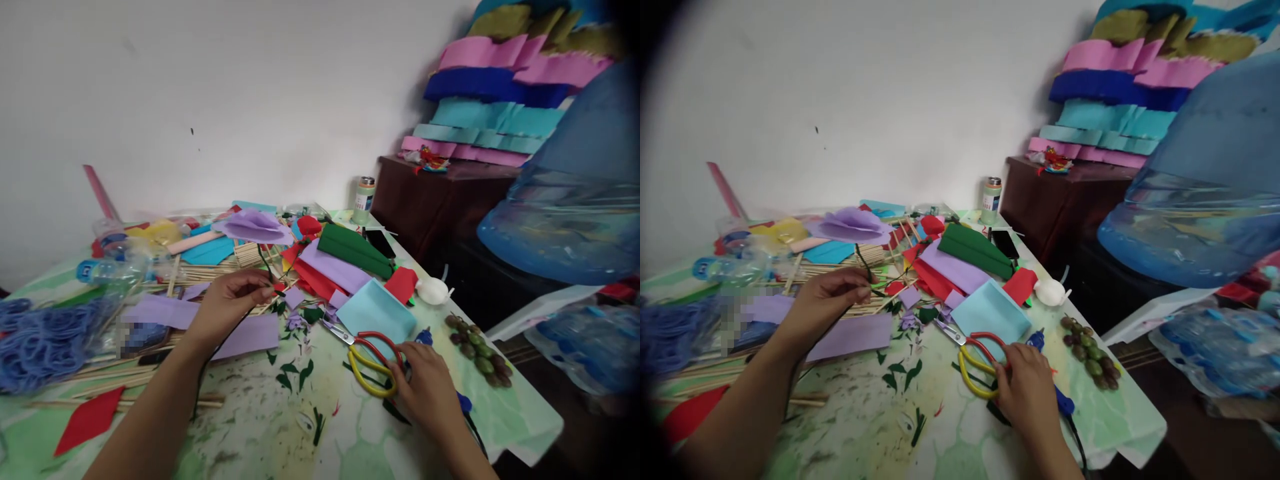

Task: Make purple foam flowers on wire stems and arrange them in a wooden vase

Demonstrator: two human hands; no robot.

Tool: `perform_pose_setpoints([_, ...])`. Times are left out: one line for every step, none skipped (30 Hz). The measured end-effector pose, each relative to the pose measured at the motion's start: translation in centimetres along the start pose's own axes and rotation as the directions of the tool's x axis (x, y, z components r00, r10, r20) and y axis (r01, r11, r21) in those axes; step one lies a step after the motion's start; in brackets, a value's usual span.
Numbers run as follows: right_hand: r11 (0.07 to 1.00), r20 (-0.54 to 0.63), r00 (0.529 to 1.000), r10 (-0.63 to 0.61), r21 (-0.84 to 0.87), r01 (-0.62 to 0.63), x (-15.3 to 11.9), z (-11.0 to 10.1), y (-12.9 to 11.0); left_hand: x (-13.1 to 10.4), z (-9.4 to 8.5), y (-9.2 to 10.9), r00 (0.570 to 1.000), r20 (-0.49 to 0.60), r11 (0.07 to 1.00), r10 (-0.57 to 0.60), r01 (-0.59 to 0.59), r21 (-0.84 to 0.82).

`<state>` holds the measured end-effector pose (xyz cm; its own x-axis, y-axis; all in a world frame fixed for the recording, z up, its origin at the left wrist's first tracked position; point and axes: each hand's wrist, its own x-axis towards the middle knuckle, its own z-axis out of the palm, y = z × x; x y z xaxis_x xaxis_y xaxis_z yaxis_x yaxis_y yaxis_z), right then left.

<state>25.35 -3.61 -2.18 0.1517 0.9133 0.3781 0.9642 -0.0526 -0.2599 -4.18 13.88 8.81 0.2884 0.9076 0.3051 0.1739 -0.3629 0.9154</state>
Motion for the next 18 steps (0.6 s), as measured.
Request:
perform_pose_setpoints([1.0,0.015,1.0,-0.005,0.001,0.005,0.0,0.0,-0.2,0.0,-0.1,0.0,1.0,-0.01,1.0,-0.003,0.003,-0.001])
perform_pose_setpoints([1.0,0.028,1.0,-0.008,0.005,0.007,0.0,0.0,-0.4,0.0,-0.2,-0.1,1.0,-0.016,1.0,-0.004,0.004,-0.006])
perform_pose_setpoints([1.0,0.035,0.999,-0.006,0.005,0.006,-0.1,-0.1,-0.5,0.0,-0.3,-0.1,1.0,-0.018,1.0,-0.005,0.004,-0.011])
perform_pose_setpoints([1.0,0.035,0.999,0.003,-0.003,-0.003,-0.2,-0.2,-0.5,0.1,-0.4,-0.1,1.0,-0.02,1.0,-0.003,0.003,-0.011])
perform_pose_setpoints([0.999,0.023,0.999,0.022,-0.024,-0.022,-0.4,-0.4,-0.4,0.1,-0.5,-0.2,1.0,-0.02,1.0,0.0,0.0,-0.007])
perform_pose_setpoints([0.997,0.001,0.999,0.051,-0.056,-0.051,-0.6,-0.5,-0.1,0.1,-0.6,-0.2,1.0,-0.026,1.0,0.004,-0.004,0.0])
perform_pose_setpoints([0.992,-0.025,0.996,0.081,-0.096,-0.083,-0.9,-0.6,0.3,0.2,-0.6,-0.1,0.999,-0.036,1.0,0.008,-0.008,0.007])
perform_pose_setpoints([0.984,-0.049,0.993,0.104,-0.14,-0.11,-1.2,-0.7,0.9,0.2,-0.6,-0.1,0.999,-0.049,1.0,0.012,-0.011,0.011])
perform_pose_setpoints([0.975,-0.069,0.991,0.115,-0.182,-0.126,-1.7,-0.7,1.6,0.2,-0.7,0.0,0.998,-0.06,1.0,0.014,-0.013,0.009])
perform_pose_setpoints([0.967,-0.082,0.989,0.119,-0.217,-0.134,-2.1,-0.6,2.4,0.2,-0.7,0.2,0.997,-0.069,1.0,0.015,-0.015,0.001])
perform_pose_setpoints([0.962,-0.087,0.99,0.109,-0.243,-0.128,-2.6,-0.4,3.3,0.1,-0.6,0.3,0.997,-0.074,1.0,0.018,-0.019,-0.014])
perform_pose_setpoints([0.96,-0.096,0.991,0.095,-0.255,-0.116,-3.0,-0.1,4.3,0.1,-0.6,0.4,0.997,-0.071,0.999,0.022,-0.024,-0.032])
perform_pose_setpoints([0.958,-0.109,0.99,0.086,-0.263,-0.112,-3.3,0.3,5.2,0.1,-0.6,0.5,0.998,-0.06,0.998,0.029,-0.032,-0.052])
perform_pose_setpoints([0.958,-0.094,0.993,0.068,-0.271,-0.092,-3.4,0.8,6.1,0.1,-0.6,0.5,0.998,-0.046,0.996,0.036,-0.039,-0.077])
perform_pose_setpoints([0.954,-0.067,0.996,0.066,-0.288,-0.083,-3.5,1.4,7.0,0.2,-0.6,0.5,0.999,-0.034,0.994,0.038,-0.041,-0.102])
perform_pose_setpoints([0.948,-0.054,0.996,0.073,-0.305,-0.086,-3.5,1.9,7.8,0.2,-0.7,0.5,0.999,-0.028,0.991,0.037,-0.041,-0.13])
perform_pose_setpoints([0.944,-0.035,0.997,0.075,-0.319,-0.083,-3.5,2.3,8.5,0.2,-0.7,0.4,0.999,-0.023,0.987,0.034,-0.037,-0.157])
perform_pose_setpoints([0.943,-0.017,0.997,0.076,-0.323,-0.077,-3.5,2.7,9.1,0.3,-0.7,0.4,0.999,-0.021,0.983,0.028,-0.032,-0.181])
